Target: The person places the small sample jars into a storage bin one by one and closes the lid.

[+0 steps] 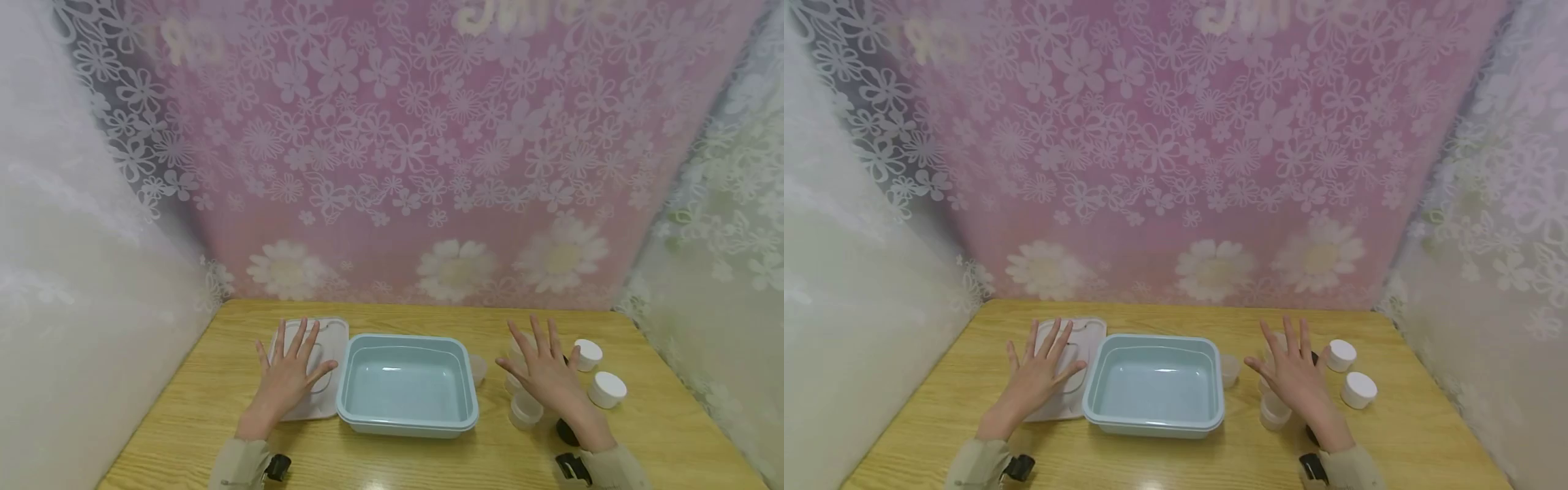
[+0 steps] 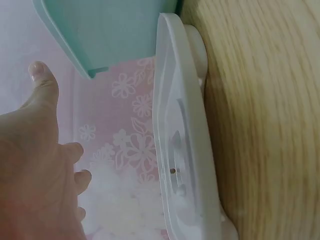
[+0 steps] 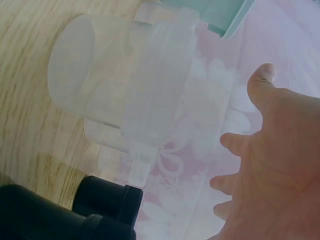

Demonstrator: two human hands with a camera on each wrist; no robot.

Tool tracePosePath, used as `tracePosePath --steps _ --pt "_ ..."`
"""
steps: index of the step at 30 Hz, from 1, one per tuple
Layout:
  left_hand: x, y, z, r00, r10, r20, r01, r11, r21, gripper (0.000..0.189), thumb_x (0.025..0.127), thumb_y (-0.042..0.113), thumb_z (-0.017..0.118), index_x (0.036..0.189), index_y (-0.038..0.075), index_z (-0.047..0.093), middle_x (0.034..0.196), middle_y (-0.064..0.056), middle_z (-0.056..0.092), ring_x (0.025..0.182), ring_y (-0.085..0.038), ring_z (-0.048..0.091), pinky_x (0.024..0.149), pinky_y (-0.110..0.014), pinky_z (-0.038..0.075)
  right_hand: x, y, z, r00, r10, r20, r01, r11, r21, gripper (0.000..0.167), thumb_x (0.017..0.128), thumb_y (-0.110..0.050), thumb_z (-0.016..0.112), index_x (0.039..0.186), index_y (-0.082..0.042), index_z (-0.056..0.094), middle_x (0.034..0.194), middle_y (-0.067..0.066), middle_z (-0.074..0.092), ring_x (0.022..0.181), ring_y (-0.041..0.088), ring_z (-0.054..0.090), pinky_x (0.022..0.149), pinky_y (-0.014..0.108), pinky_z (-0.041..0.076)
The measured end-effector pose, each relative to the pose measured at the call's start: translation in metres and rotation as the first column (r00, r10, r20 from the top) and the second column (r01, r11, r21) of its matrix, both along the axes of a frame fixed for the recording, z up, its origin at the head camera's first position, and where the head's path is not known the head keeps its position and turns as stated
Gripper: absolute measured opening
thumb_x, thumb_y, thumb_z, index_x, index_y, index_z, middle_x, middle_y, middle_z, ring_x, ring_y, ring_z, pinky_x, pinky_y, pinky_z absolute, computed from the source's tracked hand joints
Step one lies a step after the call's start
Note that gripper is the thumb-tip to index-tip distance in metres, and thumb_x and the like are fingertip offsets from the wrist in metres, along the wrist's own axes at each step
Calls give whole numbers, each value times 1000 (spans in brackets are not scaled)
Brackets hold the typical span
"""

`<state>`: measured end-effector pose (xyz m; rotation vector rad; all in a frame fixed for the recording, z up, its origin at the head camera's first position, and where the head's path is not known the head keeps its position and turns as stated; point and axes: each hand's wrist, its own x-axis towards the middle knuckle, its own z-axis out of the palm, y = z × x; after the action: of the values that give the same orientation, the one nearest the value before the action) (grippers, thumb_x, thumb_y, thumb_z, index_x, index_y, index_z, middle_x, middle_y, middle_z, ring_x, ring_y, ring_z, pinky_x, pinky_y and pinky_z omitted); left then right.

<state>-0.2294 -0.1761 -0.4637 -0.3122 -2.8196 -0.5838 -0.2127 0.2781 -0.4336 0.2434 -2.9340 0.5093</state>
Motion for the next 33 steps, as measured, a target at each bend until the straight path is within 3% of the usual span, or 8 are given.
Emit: tracePosePath --steps 7,14,19,27,33 --pt "-1 4 6 999 -34 -39 37 997 67 82 98 56 57 162 15 27 167 -13 24 154 -43 3 111 -80 -1 -6 3 2 999 12 -34 -13 999 -31 80 101 -54 55 164 -20 20 167 24 3 151 50 -7 100 89 5" --pt "2 17 14 986 -155 -63 162 979 121 76 99 49 59 160 12 32 164 -10 32 154 -41 13 115 -75 7 -11 8 6 993 43 -107 -56 991 -124 72 103 -44 55 159 -6 31 161 35 18 146 60 7 106 83 15" --pt "6 28 10 974 -221 -58 226 967 120 74 99 46 61 159 11 35 162 -11 36 153 -41 18 114 -76 11 -8 11 7 980 52 -191 -92 974 -206 64 104 -37 57 155 -3 39 158 33 29 144 61 16 106 81 19" --pt "12 42 3 973 -226 38 223 972 71 75 99 48 59 160 13 32 165 -3 30 155 -35 14 115 -76 6 0 17 7 960 39 -277 -125 946 -300 50 106 -26 55 150 -2 48 151 28 44 135 56 39 99 73 36" --pt "13 46 4 977 -208 51 205 977 58 74 100 50 57 159 12 35 165 -1 29 156 -31 11 115 -76 6 6 23 9 967 22 -253 -120 918 -377 46 108 -24 51 148 -3 49 148 28 47 129 53 46 97 68 43"
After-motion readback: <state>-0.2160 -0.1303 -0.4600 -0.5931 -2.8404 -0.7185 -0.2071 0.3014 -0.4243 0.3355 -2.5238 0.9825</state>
